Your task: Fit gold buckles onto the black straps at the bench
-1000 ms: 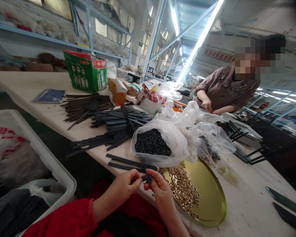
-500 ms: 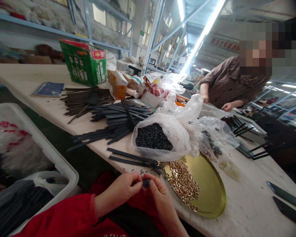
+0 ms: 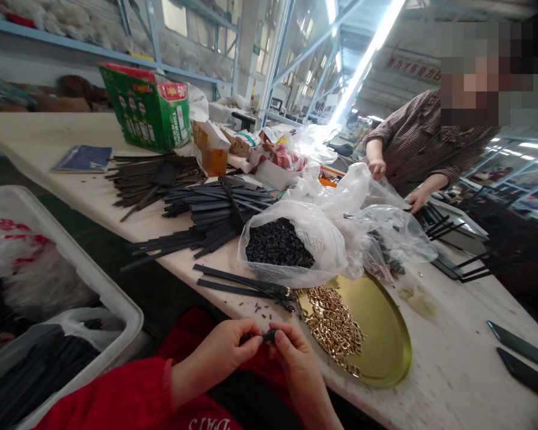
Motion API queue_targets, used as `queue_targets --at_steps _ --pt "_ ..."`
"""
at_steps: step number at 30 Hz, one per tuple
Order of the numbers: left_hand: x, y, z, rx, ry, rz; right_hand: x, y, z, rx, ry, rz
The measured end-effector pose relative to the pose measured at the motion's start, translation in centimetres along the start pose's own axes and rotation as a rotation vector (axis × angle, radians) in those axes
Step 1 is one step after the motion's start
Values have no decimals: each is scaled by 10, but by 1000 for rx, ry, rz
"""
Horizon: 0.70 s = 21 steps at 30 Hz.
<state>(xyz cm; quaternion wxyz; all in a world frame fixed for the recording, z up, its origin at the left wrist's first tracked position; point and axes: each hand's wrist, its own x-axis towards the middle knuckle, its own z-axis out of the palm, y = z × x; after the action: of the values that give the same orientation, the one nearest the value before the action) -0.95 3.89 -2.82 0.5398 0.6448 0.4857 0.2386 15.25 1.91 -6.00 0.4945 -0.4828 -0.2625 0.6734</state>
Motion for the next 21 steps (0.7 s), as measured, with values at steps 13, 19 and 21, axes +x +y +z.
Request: queue_targets --at_steps 13,19,21 --pt "-14 8 -1 -36 -154 36 -7 12 1 179 -69 64" --pt "-13 -2 7 -121 -56 -5 -10 21 9 37 -103 2" --pt "-12 -5 9 -148 -58 -11 -11 24 10 9 -96 4"
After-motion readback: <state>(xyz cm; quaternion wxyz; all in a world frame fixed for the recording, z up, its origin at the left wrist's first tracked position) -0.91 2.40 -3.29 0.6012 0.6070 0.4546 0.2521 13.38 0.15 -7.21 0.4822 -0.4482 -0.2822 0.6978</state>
